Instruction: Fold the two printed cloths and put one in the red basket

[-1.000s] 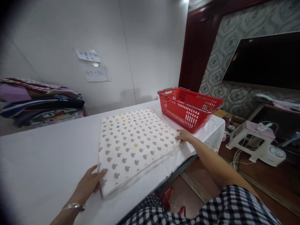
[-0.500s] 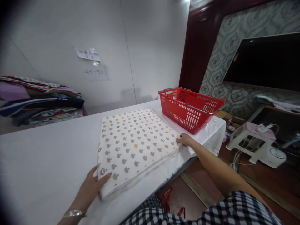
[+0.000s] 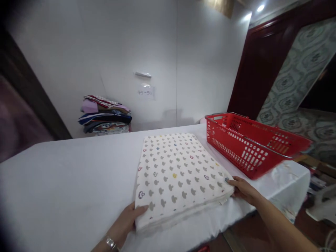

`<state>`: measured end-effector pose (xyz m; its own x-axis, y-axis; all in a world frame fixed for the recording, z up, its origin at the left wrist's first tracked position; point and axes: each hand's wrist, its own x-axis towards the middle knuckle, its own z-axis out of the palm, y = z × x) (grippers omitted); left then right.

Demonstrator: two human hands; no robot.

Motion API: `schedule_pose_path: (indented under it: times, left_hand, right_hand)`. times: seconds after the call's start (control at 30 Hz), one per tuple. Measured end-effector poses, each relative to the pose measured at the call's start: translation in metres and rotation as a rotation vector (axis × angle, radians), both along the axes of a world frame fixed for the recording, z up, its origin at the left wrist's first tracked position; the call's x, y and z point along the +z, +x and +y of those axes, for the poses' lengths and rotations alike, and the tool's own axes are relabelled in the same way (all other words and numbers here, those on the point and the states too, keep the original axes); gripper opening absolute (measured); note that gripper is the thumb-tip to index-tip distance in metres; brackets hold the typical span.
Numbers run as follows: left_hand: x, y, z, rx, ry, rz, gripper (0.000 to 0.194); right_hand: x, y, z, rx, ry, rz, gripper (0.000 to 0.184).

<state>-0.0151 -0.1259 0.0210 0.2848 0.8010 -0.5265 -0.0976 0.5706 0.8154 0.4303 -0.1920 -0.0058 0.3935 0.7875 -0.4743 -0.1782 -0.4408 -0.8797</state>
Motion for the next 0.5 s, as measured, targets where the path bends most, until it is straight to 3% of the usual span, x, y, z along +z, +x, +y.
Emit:
schedule_pose_path:
  times: [0.1, 0.23, 0.3, 0.4, 0.5]
  left_hand:
    - [-0.006, 0.001, -0.004, 0.040, -0.076, -0.159, 0.040]
    - [-0.003, 0.001, -0.007, 0.034, -0.160, -0.345, 0.043]
    - [0.010, -0.003, -0.006, -0.008, -0.125, -0.419, 0.045]
    - [0.043, -0.018, -0.005, -0.063, -0.006, -0.455, 0.050]
    - [0.075, -0.046, -0.012, 0.004, 0.082, -0.336, 0.057]
  right_hand:
    - [0.002, 0.001, -0.002, 0.024, 0.076, 0.027, 0.047]
    - [0.022, -0.005, 0.000, -0.062, 0.150, -0.046, 0.058]
    - [0.038, -0.014, 0.002, -0.101, 0.181, -0.080, 0.059]
    - [0.061, -0.028, 0.001, -0.111, 0.232, -0.119, 0.059]
    - [0.078, -0.024, -0.004, -0.153, 0.262, -0.155, 0.065]
